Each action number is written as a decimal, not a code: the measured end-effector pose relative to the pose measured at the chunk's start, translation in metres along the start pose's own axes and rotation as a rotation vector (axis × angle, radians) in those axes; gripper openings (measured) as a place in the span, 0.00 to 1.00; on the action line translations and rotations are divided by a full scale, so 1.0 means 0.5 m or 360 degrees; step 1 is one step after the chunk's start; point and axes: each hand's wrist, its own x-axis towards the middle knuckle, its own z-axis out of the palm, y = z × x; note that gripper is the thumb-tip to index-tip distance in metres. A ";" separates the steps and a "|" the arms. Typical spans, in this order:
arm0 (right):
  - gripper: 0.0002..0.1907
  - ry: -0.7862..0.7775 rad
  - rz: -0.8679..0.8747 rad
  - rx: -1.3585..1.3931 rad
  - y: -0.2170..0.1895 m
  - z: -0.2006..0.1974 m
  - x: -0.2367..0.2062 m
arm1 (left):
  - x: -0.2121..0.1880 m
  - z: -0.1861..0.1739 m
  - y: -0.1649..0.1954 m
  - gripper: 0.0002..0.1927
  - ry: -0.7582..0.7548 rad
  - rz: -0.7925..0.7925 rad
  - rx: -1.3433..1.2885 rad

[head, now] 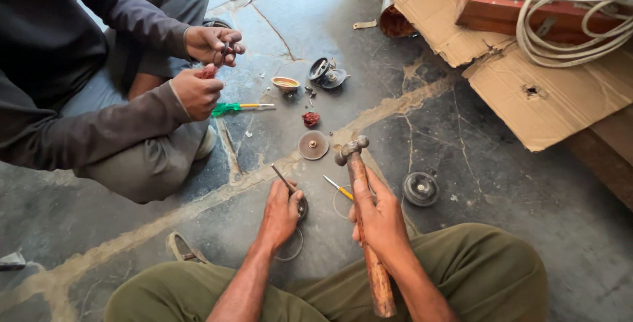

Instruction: The person uses a hammer and a metal rod to repeatedly strike a small metal disc on the floor. Another person sits nearby and handles small components. The camera wearer continues hammering the disc throughout the clip.

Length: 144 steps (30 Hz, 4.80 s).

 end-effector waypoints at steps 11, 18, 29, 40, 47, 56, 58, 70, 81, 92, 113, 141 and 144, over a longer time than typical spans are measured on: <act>0.30 0.0020 0.0001 -0.0075 0.009 0.000 0.001 | -0.004 -0.015 0.022 0.11 -0.0049 0.0083 0.0085; 0.31 0.0032 -0.0021 -0.0101 0.017 0.001 0.005 | -0.004 -0.016 0.018 0.08 -0.0058 0.0167 0.0099; 0.30 0.0015 -0.0040 -0.0143 -0.006 0.005 -0.008 | -0.020 -0.033 0.052 0.10 -0.0337 0.0141 0.0252; 0.29 0.0002 -0.0054 -0.0133 -0.004 0.006 -0.008 | -0.010 -0.035 0.039 0.06 -0.0250 -0.0134 0.0168; 0.29 0.0032 -0.0086 -0.0109 -0.004 0.006 -0.010 | 0.002 -0.004 0.029 0.07 0.0024 0.0118 0.0039; 0.28 -0.0005 -0.0052 -0.0119 0.000 0.009 -0.008 | -0.003 -0.007 0.036 0.07 0.0038 0.0082 0.0071; 0.29 -0.0001 -0.0051 -0.0124 -0.002 0.009 -0.008 | -0.001 -0.006 0.040 0.07 0.0057 0.0161 0.0099; 0.29 -0.0035 -0.0083 -0.0119 -0.007 0.011 -0.014 | 0.002 -0.006 0.053 0.08 0.0076 0.0187 0.0274; 0.29 -0.0033 -0.0039 -0.0124 -0.003 0.016 -0.012 | 0.010 -0.006 0.045 0.10 0.0026 0.0101 0.0327; 0.29 0.0021 -0.0090 -0.0216 0.001 0.018 -0.017 | 0.012 -0.003 0.041 0.09 0.0022 0.0151 0.0282; 0.27 -0.0044 -0.1077 -0.0727 -0.063 0.084 -0.011 | 0.016 0.029 -0.029 0.13 0.0030 0.0424 0.0349; 0.28 -0.0012 0.0026 -0.0068 -0.011 0.012 0.006 | 0.001 -0.010 0.035 0.09 -0.0025 0.0152 0.0311; 0.27 -0.0017 -0.0004 -0.0080 -0.016 0.011 0.004 | 0.001 -0.012 0.038 0.11 -0.0039 0.0222 0.0429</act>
